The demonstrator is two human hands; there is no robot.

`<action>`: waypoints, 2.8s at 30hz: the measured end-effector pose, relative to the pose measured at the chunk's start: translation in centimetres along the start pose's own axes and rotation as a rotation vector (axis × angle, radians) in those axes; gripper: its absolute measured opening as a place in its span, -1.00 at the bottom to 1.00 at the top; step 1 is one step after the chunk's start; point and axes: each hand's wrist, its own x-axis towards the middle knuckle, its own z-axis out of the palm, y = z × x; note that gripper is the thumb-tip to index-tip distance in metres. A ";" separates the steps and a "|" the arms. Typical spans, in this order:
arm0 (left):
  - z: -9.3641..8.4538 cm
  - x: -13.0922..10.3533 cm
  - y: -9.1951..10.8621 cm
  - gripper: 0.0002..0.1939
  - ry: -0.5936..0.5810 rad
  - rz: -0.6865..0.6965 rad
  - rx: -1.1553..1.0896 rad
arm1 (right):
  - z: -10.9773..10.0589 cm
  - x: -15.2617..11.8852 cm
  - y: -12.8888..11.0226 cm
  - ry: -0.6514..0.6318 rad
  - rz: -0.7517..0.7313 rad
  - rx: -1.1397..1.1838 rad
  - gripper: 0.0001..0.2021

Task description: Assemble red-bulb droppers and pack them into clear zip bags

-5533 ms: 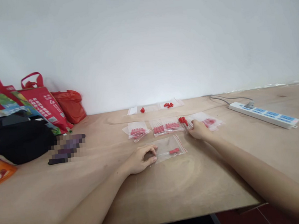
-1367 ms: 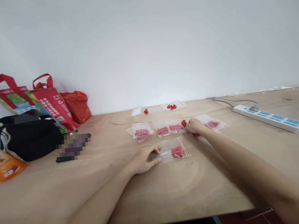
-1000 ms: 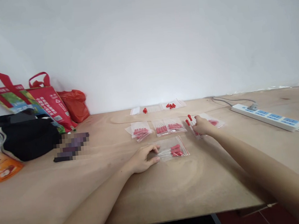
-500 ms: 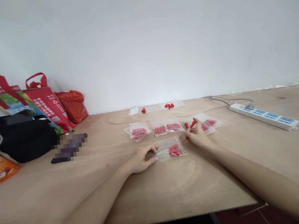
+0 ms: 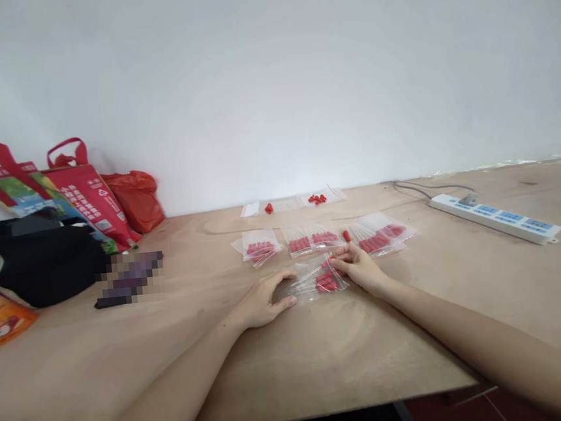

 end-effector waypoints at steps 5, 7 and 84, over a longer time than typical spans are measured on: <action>0.1 0.1 -0.2 -0.60 0.006 0.012 0.002 | -0.1 0.3 0.6 -0.210 -0.121 -0.211 -0.79; 0.1 0.1 -0.2 -0.59 0.008 0.018 0.005 | -0.5 0.6 0.4 -0.262 -0.177 -0.335 -0.76; -0.9 0.1 0.1 -0.57 -0.131 0.098 -0.036 | -1.7 0.2 -1.1 -0.326 -0.184 -0.466 -0.79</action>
